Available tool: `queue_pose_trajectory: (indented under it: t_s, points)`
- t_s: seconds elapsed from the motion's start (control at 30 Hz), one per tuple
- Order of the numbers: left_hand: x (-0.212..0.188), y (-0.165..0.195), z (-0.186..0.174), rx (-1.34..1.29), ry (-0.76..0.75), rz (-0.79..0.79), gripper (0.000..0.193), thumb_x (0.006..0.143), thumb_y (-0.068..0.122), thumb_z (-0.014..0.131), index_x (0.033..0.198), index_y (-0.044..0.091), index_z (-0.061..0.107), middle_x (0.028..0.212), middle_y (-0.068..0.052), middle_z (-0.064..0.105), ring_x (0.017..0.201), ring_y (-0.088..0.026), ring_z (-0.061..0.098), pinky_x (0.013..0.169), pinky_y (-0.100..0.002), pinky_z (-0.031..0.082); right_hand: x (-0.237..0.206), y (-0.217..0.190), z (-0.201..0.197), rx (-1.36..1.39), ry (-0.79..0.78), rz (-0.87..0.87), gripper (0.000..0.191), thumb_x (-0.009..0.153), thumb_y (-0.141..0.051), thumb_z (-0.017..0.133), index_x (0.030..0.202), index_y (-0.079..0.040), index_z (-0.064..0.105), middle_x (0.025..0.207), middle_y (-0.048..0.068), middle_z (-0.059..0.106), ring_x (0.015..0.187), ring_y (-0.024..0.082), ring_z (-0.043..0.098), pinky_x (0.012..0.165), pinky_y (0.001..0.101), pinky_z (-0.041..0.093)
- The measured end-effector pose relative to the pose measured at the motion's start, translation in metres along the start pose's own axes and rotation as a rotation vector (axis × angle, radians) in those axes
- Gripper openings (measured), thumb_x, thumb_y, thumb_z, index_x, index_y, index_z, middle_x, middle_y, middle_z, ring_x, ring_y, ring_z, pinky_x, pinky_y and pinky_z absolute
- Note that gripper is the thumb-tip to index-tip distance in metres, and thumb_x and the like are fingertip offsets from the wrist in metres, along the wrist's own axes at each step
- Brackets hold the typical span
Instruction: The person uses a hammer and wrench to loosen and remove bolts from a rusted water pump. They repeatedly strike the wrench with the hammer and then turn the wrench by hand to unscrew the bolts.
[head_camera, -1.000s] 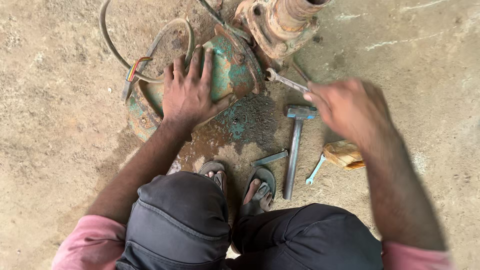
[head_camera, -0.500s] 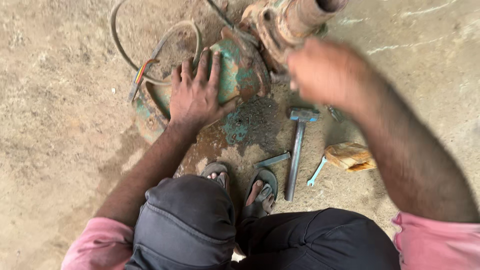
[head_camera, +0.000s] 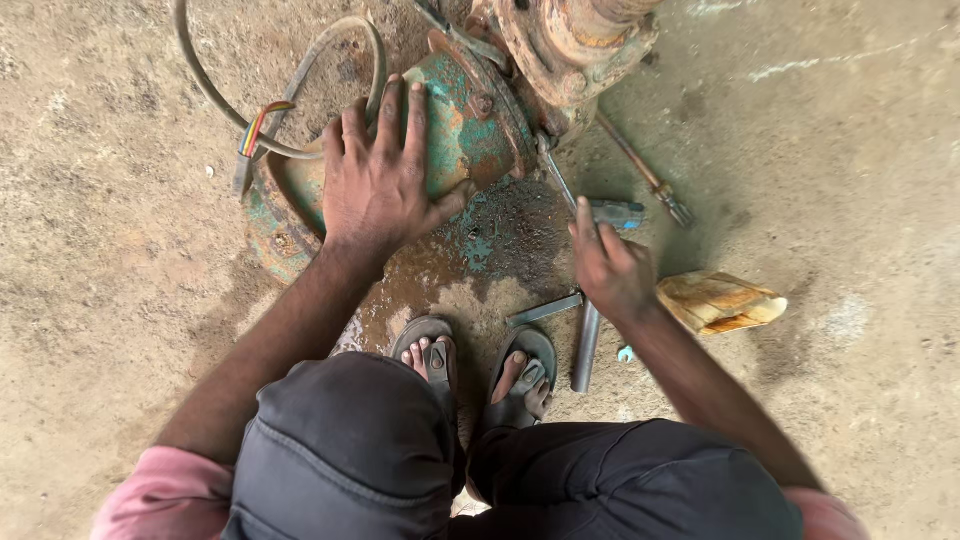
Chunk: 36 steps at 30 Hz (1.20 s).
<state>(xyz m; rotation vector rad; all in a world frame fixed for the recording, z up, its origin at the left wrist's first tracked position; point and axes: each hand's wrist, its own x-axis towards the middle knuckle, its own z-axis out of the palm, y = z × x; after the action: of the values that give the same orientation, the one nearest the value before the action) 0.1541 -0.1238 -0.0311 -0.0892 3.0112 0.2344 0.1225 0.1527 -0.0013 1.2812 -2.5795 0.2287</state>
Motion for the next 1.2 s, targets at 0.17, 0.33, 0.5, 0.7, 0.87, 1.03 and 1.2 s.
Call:
queue_pose_trajectory:
  t_s: [0.17,0.33,0.5,0.7,0.87,1.03,1.2]
  points:
    - [0.000,0.001,0.000,-0.015,-0.112,-0.027,0.116,0.087,0.089,0.047,0.163,0.007,0.015,0.164,-0.023,0.024,0.139,-0.050,0.036,0.112,-0.064,0.031,0.030,-0.016,0.050,0.241,0.145,0.110,0.039,0.115,-0.010,0.061,0.146,0.004,0.042,0.086,0.015,0.073,0.057,0.015,0.064,0.041,0.0246,0.050]
    - [0.004,-0.003,-0.005,-0.001,-0.119,-0.015,0.116,0.084,0.091,0.045,0.162,0.011,0.013,0.164,-0.019,0.024,0.140,-0.049,0.034,0.112,-0.064,0.028,0.031,-0.014,0.052,0.725,0.020,0.372,0.018,0.118,-0.020,0.056,0.130,-0.009,0.050,0.091,0.008,0.076,0.073,0.013,0.076,0.049,0.0212,0.060]
    - [0.004,-0.003,-0.002,-0.002,-0.120,-0.007,0.114,0.087,0.090,0.044,0.162,0.011,0.012,0.165,-0.020,0.023,0.142,-0.048,0.034,0.114,-0.063,0.029,-0.010,0.019,0.009,0.495,-0.079,0.331,0.033,0.107,-0.026,0.067,0.133,-0.005,0.067,0.085,0.006,0.075,0.057,0.010,0.067,0.047,0.0228,0.055]
    - [0.002,-0.002,-0.002,-0.047,-0.118,-0.023,0.114,0.086,0.086,0.050,0.162,0.010,0.012,0.163,-0.021,0.024,0.142,-0.050,0.032,0.113,-0.065,0.028,0.036,0.055,-0.095,0.154,-0.380,0.122,0.025,0.104,-0.029,0.065,0.117,-0.014,0.079,0.073,0.006,0.071,0.047,0.011,0.056,0.038,0.0278,0.047]
    - [0.002,-0.001,-0.010,-0.054,-0.089,-0.011,0.114,0.086,0.086,0.051,0.162,0.011,0.011,0.163,-0.022,0.025,0.142,-0.050,0.033,0.115,-0.065,0.027,0.148,0.027,-0.123,-0.506,-1.097,0.024,0.007,0.096,-0.016,0.073,0.097,-0.014,0.080,0.077,0.009,0.073,0.065,0.015,0.070,0.055,0.0325,0.062]
    - [0.004,-0.005,-0.013,-0.068,-0.179,-0.005,0.116,0.084,0.085,0.053,0.161,0.011,0.007,0.164,-0.023,0.020,0.143,-0.049,0.031,0.113,-0.066,0.024,0.220,-0.011,-0.099,-0.471,-0.946,-0.193,0.013,0.088,-0.009,0.076,0.100,-0.006,0.078,0.087,0.016,0.075,0.071,0.024,0.074,0.066,0.0422,0.064]
    - [0.002,-0.007,-0.010,-0.083,-0.136,0.014,0.115,0.085,0.084,0.053,0.161,0.009,0.008,0.163,-0.024,0.022,0.145,-0.049,0.030,0.116,-0.067,0.022,0.264,-0.031,-0.084,-0.510,-1.125,-0.186,0.012,0.087,-0.012,0.077,0.097,-0.006,0.079,0.087,0.015,0.076,0.076,0.025,0.074,0.071,0.0441,0.063]
